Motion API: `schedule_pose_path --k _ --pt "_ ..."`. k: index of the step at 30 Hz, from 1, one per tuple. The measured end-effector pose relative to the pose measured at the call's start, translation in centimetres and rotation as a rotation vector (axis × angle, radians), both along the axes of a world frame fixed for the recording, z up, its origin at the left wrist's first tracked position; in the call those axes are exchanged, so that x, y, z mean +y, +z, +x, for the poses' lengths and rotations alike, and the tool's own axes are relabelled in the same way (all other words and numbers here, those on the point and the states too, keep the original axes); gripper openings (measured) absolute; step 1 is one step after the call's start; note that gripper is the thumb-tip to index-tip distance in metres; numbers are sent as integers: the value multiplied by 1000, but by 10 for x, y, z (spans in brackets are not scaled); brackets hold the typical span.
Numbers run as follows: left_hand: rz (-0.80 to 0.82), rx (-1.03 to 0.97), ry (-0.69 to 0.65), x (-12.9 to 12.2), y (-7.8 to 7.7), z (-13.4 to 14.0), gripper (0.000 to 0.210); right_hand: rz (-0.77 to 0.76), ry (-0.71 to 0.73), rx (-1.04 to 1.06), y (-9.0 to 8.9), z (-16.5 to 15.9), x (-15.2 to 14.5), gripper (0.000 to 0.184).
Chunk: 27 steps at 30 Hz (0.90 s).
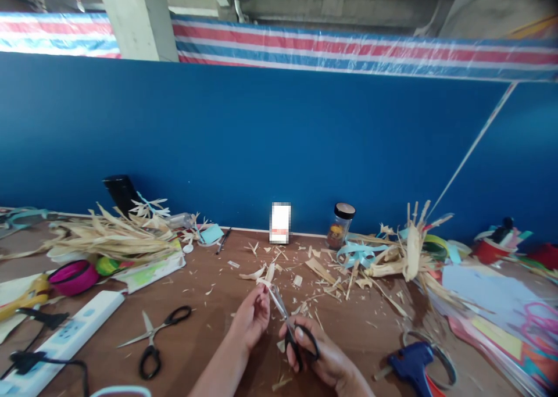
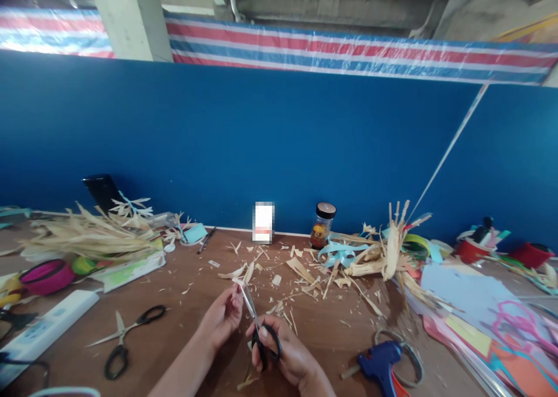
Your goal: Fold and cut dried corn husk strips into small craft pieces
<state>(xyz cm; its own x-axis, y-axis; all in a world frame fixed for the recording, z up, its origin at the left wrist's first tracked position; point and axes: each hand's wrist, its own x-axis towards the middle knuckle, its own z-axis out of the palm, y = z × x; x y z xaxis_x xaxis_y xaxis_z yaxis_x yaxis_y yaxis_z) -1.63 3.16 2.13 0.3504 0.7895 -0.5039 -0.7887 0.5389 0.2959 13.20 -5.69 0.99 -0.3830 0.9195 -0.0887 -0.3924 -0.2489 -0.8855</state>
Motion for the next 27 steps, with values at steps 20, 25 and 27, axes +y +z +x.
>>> schedule_pose_path --k 20,25,27 --pt "153 66 -44 -5 -2 4 12 -7 -43 20 3 -1 -1 37" --pt "153 46 -48 -6 -1 4 11 -6 -51 16 0 -1 -1 35" --pt "157 31 -61 -5 1 4 12 -2 -38 15 -1 -1 -1 36"
